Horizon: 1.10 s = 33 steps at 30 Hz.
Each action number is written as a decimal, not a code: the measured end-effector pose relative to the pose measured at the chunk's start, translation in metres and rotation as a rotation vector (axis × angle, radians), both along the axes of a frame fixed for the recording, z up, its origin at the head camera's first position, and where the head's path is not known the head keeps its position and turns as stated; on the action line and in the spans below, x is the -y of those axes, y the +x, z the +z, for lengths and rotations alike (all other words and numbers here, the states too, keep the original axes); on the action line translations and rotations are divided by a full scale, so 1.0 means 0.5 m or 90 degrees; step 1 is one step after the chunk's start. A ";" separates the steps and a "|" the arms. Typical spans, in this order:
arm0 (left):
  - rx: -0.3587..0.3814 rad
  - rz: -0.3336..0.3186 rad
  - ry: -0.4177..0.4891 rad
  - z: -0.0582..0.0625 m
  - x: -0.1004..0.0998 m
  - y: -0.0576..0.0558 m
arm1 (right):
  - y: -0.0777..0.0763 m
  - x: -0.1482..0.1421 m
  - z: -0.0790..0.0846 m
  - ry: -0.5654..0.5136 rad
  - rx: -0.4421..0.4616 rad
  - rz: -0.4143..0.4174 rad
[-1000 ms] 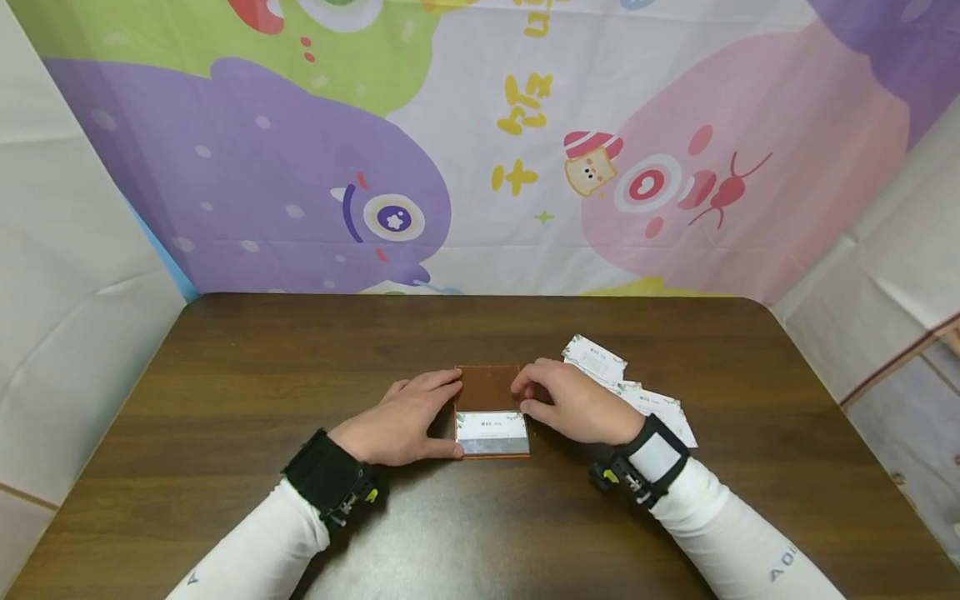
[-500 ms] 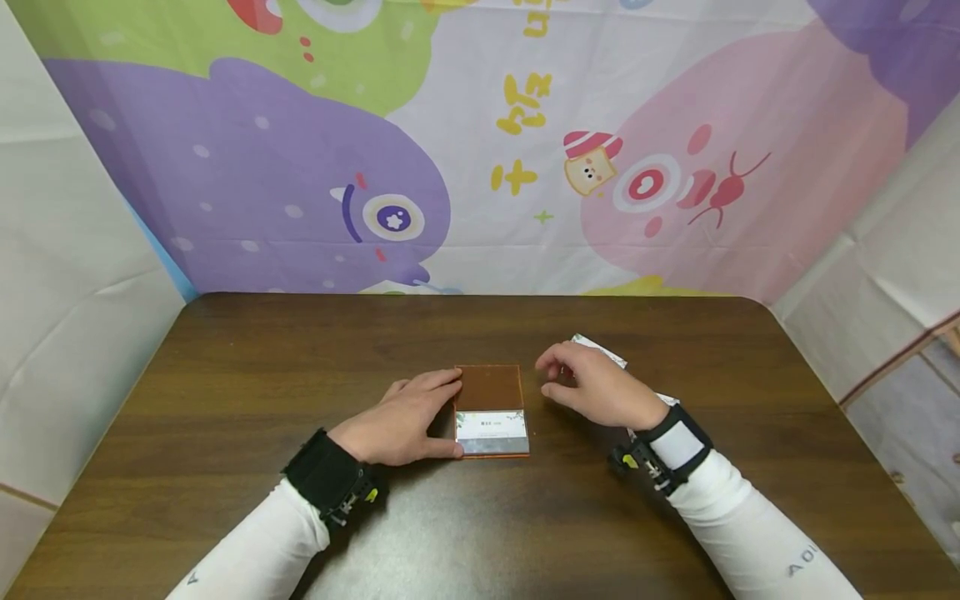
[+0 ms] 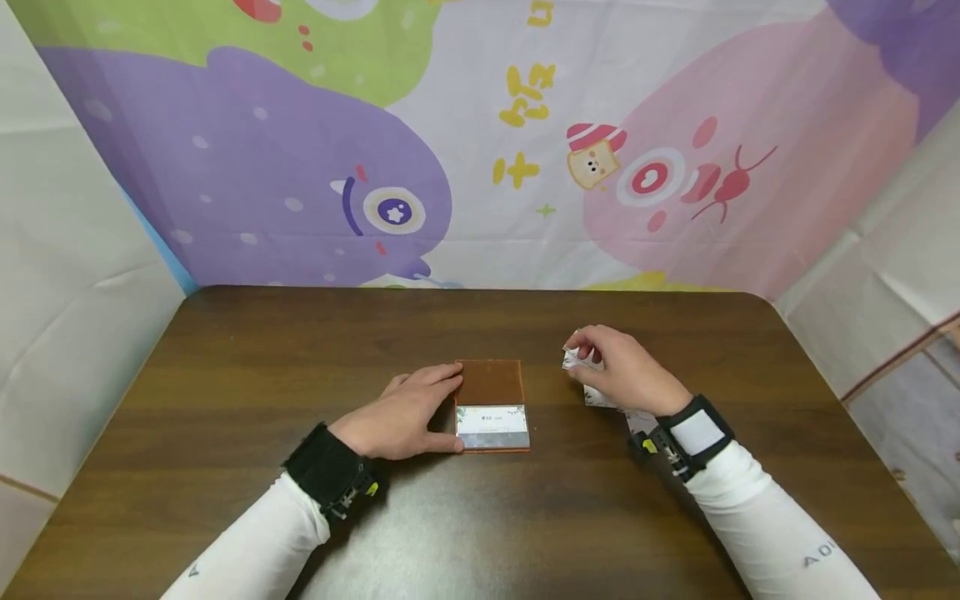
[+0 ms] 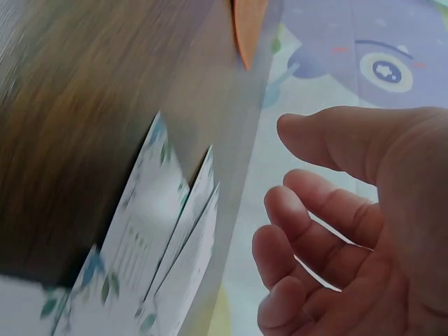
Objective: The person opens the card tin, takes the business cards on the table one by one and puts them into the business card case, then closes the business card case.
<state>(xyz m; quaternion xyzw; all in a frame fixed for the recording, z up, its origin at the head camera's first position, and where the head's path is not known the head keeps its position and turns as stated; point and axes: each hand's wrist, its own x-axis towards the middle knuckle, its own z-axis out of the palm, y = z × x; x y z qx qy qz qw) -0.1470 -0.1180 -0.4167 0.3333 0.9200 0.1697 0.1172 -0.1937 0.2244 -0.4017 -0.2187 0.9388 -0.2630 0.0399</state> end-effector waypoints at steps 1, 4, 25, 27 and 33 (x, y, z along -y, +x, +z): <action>-0.002 -0.001 0.000 0.000 -0.001 -0.001 | -0.002 -0.005 0.000 0.003 -0.002 -0.007; -0.005 -0.003 -0.003 0.001 -0.002 -0.005 | -0.008 -0.018 0.000 0.014 -0.008 -0.029; 0.001 0.000 -0.002 0.002 0.001 -0.003 | -0.034 -0.079 -0.021 0.074 0.003 -0.088; -0.001 0.000 -0.003 0.001 0.001 -0.002 | -0.034 -0.083 -0.023 0.083 0.008 -0.092; 0.000 0.001 -0.002 0.000 0.001 0.000 | -0.032 -0.093 -0.027 0.112 0.020 -0.108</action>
